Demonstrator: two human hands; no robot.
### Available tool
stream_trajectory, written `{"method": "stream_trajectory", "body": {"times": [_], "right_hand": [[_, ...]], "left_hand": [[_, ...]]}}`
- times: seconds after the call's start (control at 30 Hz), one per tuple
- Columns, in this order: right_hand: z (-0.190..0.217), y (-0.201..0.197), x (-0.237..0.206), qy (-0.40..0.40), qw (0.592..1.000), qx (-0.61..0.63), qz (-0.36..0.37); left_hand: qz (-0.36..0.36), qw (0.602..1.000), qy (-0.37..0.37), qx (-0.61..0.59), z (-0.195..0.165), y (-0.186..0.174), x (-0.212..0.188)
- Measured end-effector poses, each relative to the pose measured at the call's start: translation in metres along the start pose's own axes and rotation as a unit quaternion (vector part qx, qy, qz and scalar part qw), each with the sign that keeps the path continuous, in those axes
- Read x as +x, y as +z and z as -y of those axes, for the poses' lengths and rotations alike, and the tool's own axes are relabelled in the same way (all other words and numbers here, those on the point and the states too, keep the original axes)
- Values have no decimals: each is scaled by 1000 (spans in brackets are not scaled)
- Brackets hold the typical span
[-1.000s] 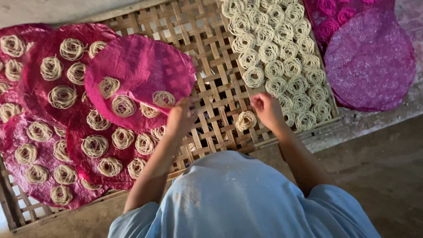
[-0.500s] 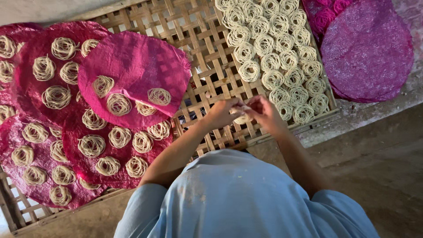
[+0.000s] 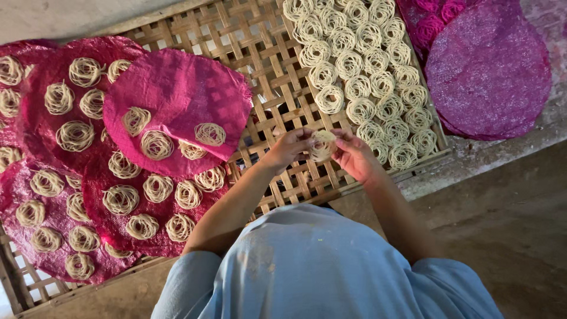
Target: The person lifts dried noodle nests off round pink plastic sheets and places them one at a time onto a woven bamboo drying tray, filling the tray rows. They occasionally reposition or fold a plastic sheet aside to reach the remaining nests.
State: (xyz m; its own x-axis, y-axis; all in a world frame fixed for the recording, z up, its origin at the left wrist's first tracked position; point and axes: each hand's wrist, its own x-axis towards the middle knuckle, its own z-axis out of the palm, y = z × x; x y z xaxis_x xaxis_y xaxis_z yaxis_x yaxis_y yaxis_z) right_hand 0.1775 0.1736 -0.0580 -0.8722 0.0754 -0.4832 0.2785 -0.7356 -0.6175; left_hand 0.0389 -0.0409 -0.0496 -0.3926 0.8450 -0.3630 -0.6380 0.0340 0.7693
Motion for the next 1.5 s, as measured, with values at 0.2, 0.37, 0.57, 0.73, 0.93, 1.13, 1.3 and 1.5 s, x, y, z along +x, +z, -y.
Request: {"method": "stream_trajectory", "body": {"times": [0.2, 0.37, 0.57, 0.73, 0.93, 1.13, 1.3, 1.5], "right_hand": [[-4, -3, 14, 19, 998, -47, 44], [24, -5, 17, -83, 985, -146, -34], [50, -6, 32, -97, 981, -160, -42], [39, 1, 46, -216, 876, -408, -137], [36, 21, 37, -339, 643, -664, -176], [33, 59, 13, -431, 505, -715, -220], [-10, 95, 38, -288, 818, -497, 13], [-54, 116, 90, 18, 990, 48, 131]], "left_hand": [[-14, 1000, -1, -3, 7, -6, 1], [-142, 925, 87, 340, -14, -19, -21], [-444, 725, 45, 524, -68, -96, -99], [-416, 558, -80, 714, -72, -133, -125], [-418, 619, -111, 655, -63, -159, -110], [-385, 612, -116, 681, -84, -158, -109], [-357, 741, -124, 555, -127, -111, -108], [-221, 802, 199, 517, -106, 6, -104]]}}
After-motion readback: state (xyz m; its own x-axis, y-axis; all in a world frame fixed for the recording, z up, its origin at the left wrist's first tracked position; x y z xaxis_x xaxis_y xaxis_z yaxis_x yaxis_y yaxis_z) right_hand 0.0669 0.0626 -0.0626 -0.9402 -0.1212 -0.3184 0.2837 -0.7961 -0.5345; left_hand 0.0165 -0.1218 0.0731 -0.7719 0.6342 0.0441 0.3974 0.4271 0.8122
